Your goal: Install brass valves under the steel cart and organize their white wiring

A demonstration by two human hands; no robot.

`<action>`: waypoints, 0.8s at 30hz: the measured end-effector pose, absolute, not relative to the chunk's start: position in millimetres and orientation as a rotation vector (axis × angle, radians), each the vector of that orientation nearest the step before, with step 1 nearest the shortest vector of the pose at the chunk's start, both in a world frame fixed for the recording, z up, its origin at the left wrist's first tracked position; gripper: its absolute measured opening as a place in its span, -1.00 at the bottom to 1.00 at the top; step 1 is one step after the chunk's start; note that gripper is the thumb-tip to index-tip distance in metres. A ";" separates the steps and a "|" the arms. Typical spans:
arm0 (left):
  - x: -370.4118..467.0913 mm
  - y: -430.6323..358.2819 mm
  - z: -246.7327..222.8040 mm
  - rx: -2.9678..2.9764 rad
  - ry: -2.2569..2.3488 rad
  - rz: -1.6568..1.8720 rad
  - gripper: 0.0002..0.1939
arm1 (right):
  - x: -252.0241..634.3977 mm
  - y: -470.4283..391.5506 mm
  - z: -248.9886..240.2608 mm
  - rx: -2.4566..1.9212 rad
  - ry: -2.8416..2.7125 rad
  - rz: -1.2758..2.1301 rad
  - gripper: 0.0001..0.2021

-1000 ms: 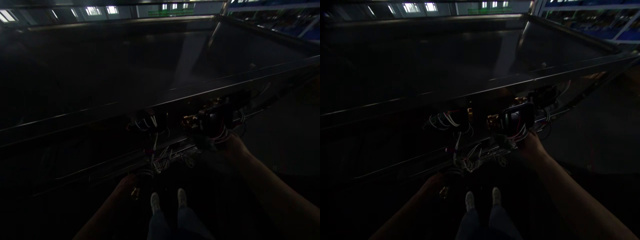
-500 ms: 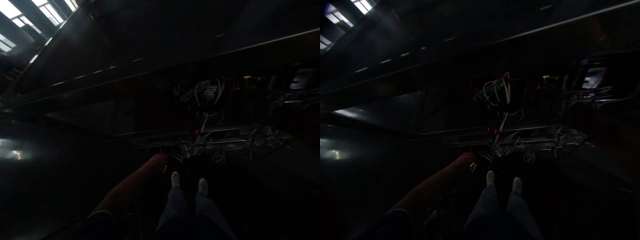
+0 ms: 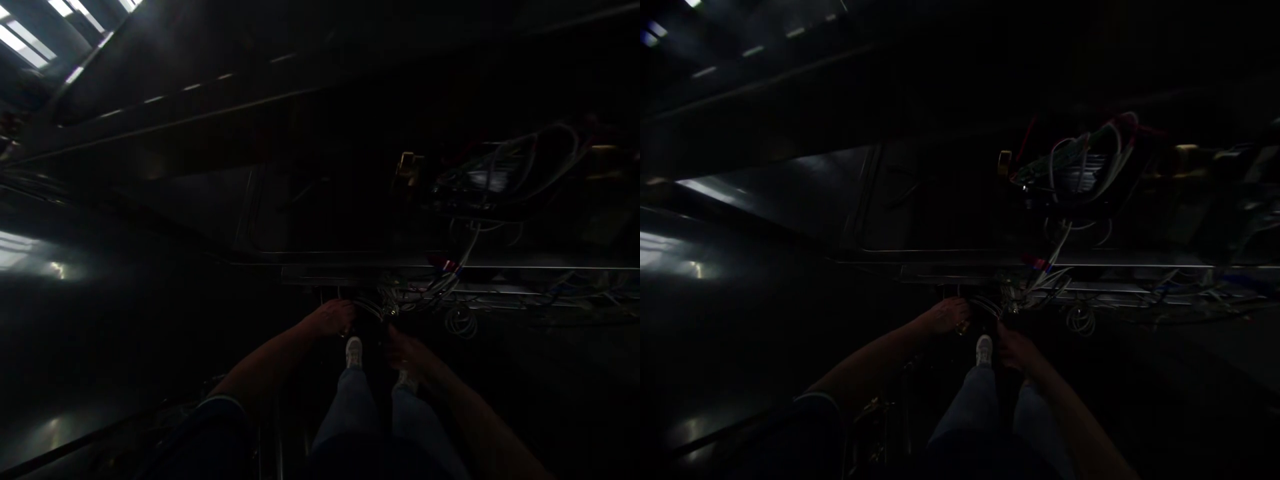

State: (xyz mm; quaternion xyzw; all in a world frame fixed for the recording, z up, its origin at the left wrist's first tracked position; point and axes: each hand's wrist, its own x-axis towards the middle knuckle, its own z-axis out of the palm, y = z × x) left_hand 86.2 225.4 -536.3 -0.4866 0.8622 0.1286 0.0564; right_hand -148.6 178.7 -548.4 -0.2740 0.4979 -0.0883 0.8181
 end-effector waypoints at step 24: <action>135.8 222.7 -598.7 -2.405 1.886 0.589 -0.58 | -102.1 216.3 -601.9 -0.504 1.023 -0.385 -0.46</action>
